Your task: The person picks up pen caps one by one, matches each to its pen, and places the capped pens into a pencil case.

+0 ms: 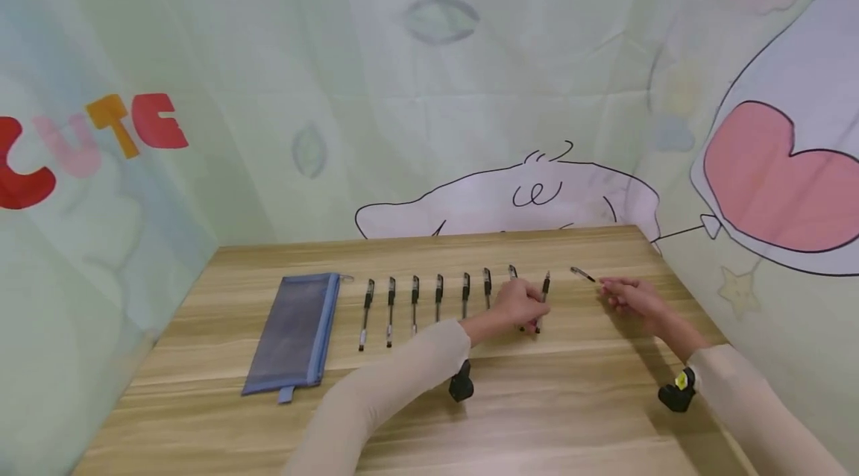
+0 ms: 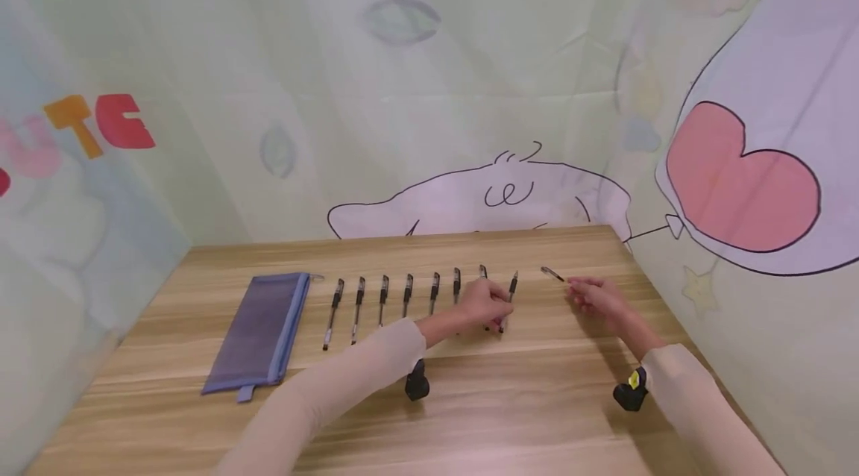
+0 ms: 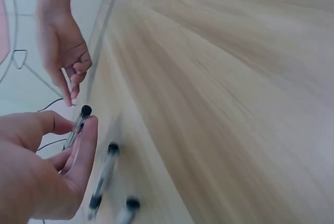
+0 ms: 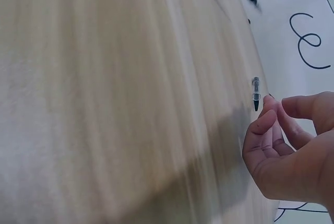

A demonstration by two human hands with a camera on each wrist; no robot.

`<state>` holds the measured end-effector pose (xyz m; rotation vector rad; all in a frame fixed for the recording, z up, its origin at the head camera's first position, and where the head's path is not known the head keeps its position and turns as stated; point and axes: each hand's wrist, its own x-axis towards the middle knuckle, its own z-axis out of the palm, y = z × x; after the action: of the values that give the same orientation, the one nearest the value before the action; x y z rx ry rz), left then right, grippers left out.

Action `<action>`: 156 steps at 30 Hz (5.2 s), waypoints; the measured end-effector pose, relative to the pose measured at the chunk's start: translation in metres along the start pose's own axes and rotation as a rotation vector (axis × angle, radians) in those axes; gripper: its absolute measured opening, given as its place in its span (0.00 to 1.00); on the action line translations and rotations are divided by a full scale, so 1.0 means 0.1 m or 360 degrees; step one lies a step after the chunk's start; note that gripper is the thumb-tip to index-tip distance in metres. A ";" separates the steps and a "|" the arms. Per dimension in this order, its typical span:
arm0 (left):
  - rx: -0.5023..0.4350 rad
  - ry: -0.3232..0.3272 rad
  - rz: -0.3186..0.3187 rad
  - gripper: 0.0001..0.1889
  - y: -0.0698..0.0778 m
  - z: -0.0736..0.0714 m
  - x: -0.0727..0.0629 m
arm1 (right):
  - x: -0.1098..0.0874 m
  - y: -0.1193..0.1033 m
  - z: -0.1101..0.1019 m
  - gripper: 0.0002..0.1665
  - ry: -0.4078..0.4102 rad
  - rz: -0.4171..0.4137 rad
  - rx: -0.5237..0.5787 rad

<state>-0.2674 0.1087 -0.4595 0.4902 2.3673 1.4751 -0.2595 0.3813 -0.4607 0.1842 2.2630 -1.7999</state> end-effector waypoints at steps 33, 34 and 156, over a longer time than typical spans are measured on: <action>-0.0729 -0.0088 -0.0361 0.21 -0.45 -0.92 -1.00 | 0.43 -0.11 0.15 0.22 0.0328 -0.0269 -0.0971; -0.0730 -0.0081 -0.0359 0.22 -0.46 -0.93 -1.00 | 0.43 -0.12 0.17 0.22 0.0335 -0.0285 -0.0985; -0.0774 0.0024 -0.0276 0.21 -0.46 -1.12 -0.80 | 0.27 -0.71 1.57 0.28 -0.0431 -0.0185 -0.0088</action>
<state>-0.2498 -0.0355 -0.4476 0.1476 1.9012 1.8843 -0.2855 0.2109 -0.4339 -0.1939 2.1651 -1.6965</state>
